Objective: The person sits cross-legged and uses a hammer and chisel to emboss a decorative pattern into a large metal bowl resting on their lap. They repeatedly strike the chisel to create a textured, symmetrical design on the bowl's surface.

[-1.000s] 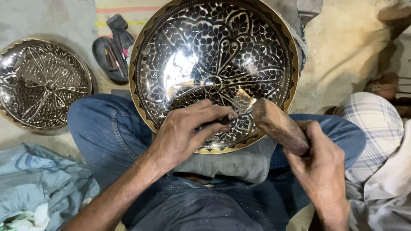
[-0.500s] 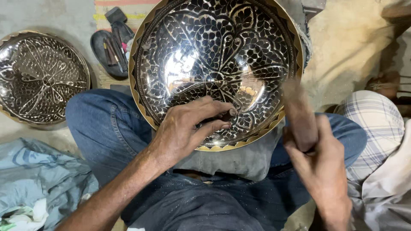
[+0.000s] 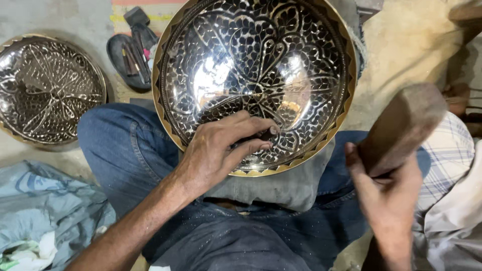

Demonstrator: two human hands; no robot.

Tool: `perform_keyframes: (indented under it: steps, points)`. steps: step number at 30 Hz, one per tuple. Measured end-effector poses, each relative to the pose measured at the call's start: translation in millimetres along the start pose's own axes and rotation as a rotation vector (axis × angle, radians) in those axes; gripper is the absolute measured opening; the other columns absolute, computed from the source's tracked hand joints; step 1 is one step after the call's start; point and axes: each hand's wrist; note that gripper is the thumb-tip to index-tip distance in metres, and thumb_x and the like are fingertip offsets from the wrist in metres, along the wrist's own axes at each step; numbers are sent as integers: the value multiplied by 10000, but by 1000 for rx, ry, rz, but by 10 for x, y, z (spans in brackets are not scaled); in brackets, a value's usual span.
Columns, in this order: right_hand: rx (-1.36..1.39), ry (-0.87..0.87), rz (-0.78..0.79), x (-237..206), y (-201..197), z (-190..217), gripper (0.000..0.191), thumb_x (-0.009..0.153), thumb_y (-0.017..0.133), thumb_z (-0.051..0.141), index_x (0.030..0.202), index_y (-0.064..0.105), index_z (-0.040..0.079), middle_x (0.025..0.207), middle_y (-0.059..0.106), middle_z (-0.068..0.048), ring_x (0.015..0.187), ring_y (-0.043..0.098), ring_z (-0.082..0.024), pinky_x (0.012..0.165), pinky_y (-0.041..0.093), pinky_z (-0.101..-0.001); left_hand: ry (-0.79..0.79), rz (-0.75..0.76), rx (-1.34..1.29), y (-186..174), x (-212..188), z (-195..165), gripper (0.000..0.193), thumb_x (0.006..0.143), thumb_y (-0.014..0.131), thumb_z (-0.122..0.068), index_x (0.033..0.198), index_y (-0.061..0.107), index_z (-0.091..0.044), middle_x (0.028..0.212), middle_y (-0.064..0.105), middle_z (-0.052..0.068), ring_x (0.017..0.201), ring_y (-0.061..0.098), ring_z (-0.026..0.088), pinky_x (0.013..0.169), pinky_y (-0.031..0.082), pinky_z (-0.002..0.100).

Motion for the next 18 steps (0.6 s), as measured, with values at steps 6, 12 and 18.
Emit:
perform_keyframes:
  steps: [6,12,18]
  points:
    - [-335,-148,83,13,7,-14,370,796,789,77,1106,589,51,904,702,-130,795,707,-283,733,542,-377,19,-3,-4,5,15,33,315,940,699,-164,1242,698,-75,1012,723,49,864,738,181,755,626,339]
    - [-463,-200,104,15,30,-20,436,717,797,89,1073,550,32,843,654,-166,753,659,-339,722,533,-437,28,-2,4,-7,16,29,315,940,694,-132,1250,696,-81,998,715,48,853,731,182,748,622,344]
    - [-405,-134,127,11,45,-19,443,720,801,86,1087,556,51,854,654,-179,788,636,-365,715,504,-446,-10,16,11,-12,18,16,321,943,695,-139,1261,698,-95,942,694,51,790,708,178,695,595,354]
Point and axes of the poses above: each hand's wrist, its own x-axis towards the middle knuckle, its own y-axis out of the palm, z = x × y
